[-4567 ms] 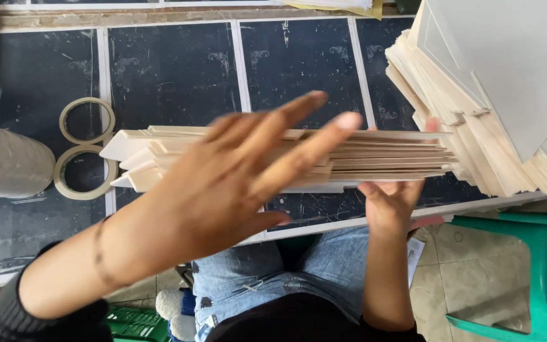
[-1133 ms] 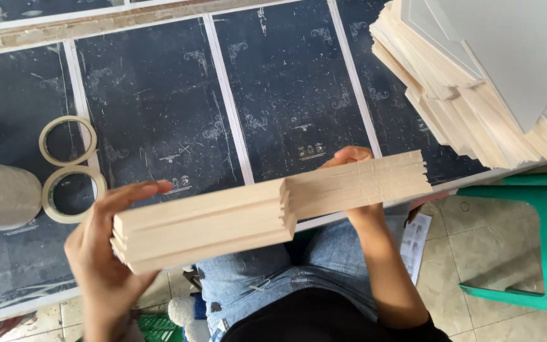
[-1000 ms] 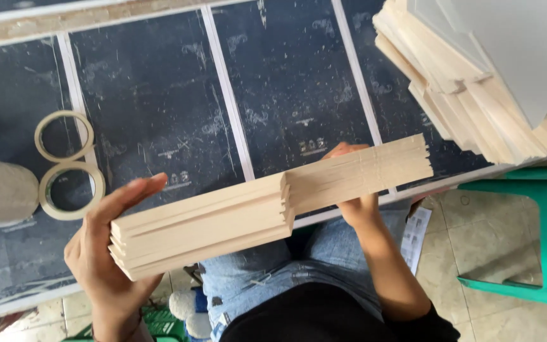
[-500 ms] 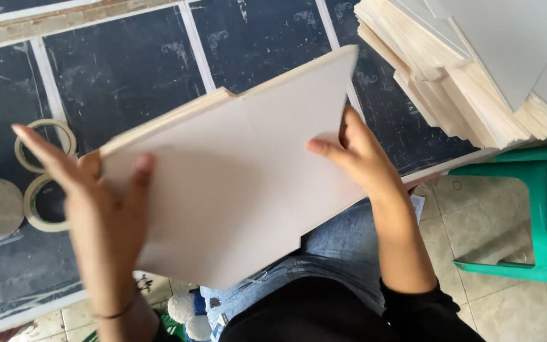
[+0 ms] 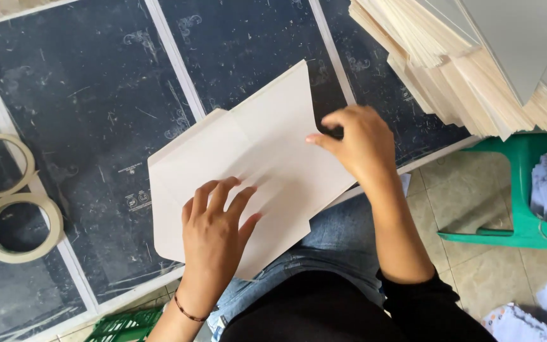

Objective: The person repeatedly folds white paper sheets in half by hand, aligning edges and pressing the crease. They handle multiple sheets one at a time, stacking the folded pieces on the table.

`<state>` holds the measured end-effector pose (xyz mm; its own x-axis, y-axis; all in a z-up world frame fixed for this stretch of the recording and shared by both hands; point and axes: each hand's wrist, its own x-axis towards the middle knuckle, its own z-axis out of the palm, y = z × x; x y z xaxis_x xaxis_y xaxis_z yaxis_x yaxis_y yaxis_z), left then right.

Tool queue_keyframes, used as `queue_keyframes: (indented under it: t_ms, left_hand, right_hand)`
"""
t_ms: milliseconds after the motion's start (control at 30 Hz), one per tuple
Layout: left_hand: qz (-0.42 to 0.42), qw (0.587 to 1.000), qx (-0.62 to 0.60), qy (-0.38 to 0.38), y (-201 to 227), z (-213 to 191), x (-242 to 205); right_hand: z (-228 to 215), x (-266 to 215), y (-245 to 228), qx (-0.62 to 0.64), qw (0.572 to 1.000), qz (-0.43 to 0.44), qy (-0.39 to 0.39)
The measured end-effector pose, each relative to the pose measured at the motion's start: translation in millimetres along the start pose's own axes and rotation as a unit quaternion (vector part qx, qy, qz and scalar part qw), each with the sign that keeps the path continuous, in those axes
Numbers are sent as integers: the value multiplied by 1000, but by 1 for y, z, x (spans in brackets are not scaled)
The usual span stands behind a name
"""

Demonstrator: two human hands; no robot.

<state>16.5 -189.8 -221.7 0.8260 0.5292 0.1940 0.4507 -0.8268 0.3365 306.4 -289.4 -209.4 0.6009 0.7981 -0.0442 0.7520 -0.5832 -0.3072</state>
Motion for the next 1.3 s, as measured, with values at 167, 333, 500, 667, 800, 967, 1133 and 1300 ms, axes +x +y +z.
queue_keyframes:
  t_ms: [167,333,500,667,800,967,1133,1300]
  left_hand:
    - [-14,1000,-25,-1,-3,1,2]
    - [-29,997,-68,-1,-1,-1,-1]
    - [-47,994,-100,18,0,4,-6]
    - [-54,992,-115,13,-2,6,-7]
    - [-56,990,-126,19,-2,7,-8]
    - [-68,988,-139,18,-4,9,-9]
    - [-81,987,-136,14,-5,7,0]
    - [-193,718,-585,323,-15,15,-20]
  right_hand:
    - [33,-20,-4,-76,991,-41,103]
    - [29,-29,-18,-140,974,-63,164]
    - [14,-21,-15,-204,967,-93,122]
    - [-50,4,-18,-55,994,-76,-48]
    - [-103,26,-22,257,908,-86,-318]
    - [-40,-10,-75,396,885,-135,-205]
    - [26,-55,-115,319,913,-243,-69]
    - [68,-67,-125,185,932,-311,-29]
